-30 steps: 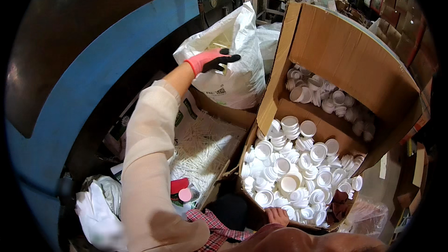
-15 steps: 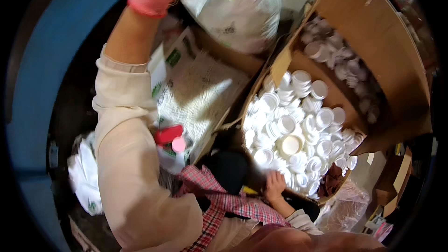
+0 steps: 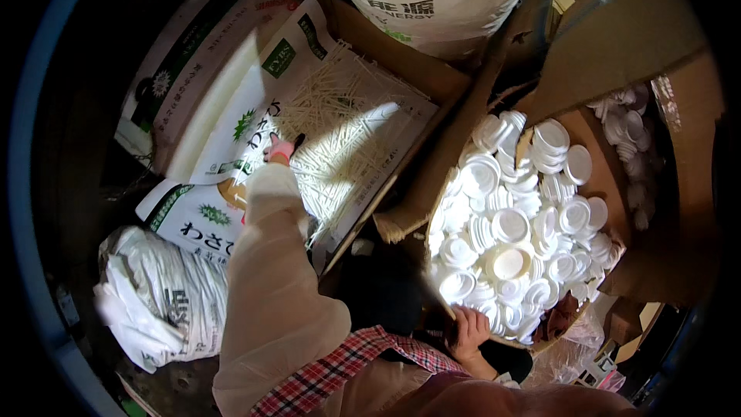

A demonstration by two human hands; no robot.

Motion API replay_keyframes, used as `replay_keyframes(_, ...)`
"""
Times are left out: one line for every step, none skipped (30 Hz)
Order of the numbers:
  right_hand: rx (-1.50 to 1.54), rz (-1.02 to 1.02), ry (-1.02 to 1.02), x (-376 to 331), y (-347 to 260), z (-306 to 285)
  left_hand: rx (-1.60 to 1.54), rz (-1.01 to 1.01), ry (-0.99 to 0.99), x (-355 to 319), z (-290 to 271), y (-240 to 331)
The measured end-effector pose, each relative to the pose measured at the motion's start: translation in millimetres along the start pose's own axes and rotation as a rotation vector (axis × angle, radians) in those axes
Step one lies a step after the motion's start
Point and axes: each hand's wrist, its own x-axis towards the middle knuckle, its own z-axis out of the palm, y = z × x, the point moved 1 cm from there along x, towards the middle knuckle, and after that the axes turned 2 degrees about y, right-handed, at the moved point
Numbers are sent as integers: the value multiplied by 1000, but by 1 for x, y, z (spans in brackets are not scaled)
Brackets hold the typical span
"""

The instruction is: The person picks up white plastic cups from a cardboard box, wipes them with a cloth, and stacks them. The person also reaches into a bag to retrieve additional items and places them into the box.

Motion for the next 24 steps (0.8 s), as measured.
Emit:
replay_keyframes(9, -3, -2, 1, 0, 0, -26, -7, 47, -15, 3, 1)
replay_keyframes(20, -7, -5, 1, 1, 2, -51, -18, 95, -27, 4, 5)
replay_keyframes(-11, -12, -9, -2, 2, 4, -124, 7, 84, -51, -2, 22)
replay_keyframes(19, -41, -14, 0, 6, 3, -122, 110, 112, -37, 1, 18)
replay_keyframes(45, -59, -17, 1, 7, 2, -114, 223, 134, -21, 6, 18)
replay_keyframes(44, -53, -15, 1, 6, 4, -139, 308, 74, -40, 14, 41)
replay_keyframes(40, -44, -21, 1, 6, 6, -172, 390, 26, -68, 18, 70)
replay_keyframes(50, -57, -27, 3, 6, 6, -130, 454, 58, -66, 34, 77)
replay_keyframes(40, -53, -34, 1, 5, 5, -26, 418, 38, -78, 50, 97)
replay_keyframes(30, -50, -40, -1, 5, 3, -38, 459, 63, -82, 64, 105)
replay_keyframes(47, -53, -25, -3, 6, 6, -49, 495, 96, -84, 76, 108)
replay_keyframes(38, -65, -36, -6, 9, 6, -59, 531, 131, -86, 87, 111)
replay_keyframes(23, -59, -29, -6, 9, 8, -15, 564, 74, -117, 92, 124)
replay_keyframes(4, -36, -15, -7, 6, 9, 36, 614, 14, -171, 81, 138)
replay_keyframes(6, -29, -12, -6, 4, 7, 83, 643, -27, -202, 69, 141)
replay_keyframes(14, -40, -17, -2, 3, 3, 115, 629, 31, -204, 72, 138)
replay_keyframes(16, -41, -17, -1, 3, 2, 148, 626, 87, -204, 81, 142)
replay_keyframes(11, -42, -15, -1, 4, 4, 181, 623, 141, -203, 88, 146)
replay_keyframes(-8, -33, -18, -4, 5, 5, 159, 644, 146, -212, 80, 151)
replay_keyframes(-11, -44, -25, -6, 7, 5, 113, 682, 126, -201, 78, 145)
replay_keyframes(-7, -55, -12, -4, 8, 5, 65, 720, 106, -186, 74, 140)
replay_keyframes(-4, -47, -1, -4, 7, 5, 35, 777, 88, -179, 67, 140)
replay_keyframes(-2, -40, 10, -2, 6, 4, 70, 783, 72, -175, 63, 143)
replay_keyframes(3, -37, 23, 0, 4, 4, 32, 783, 50, -172, 59, 140)
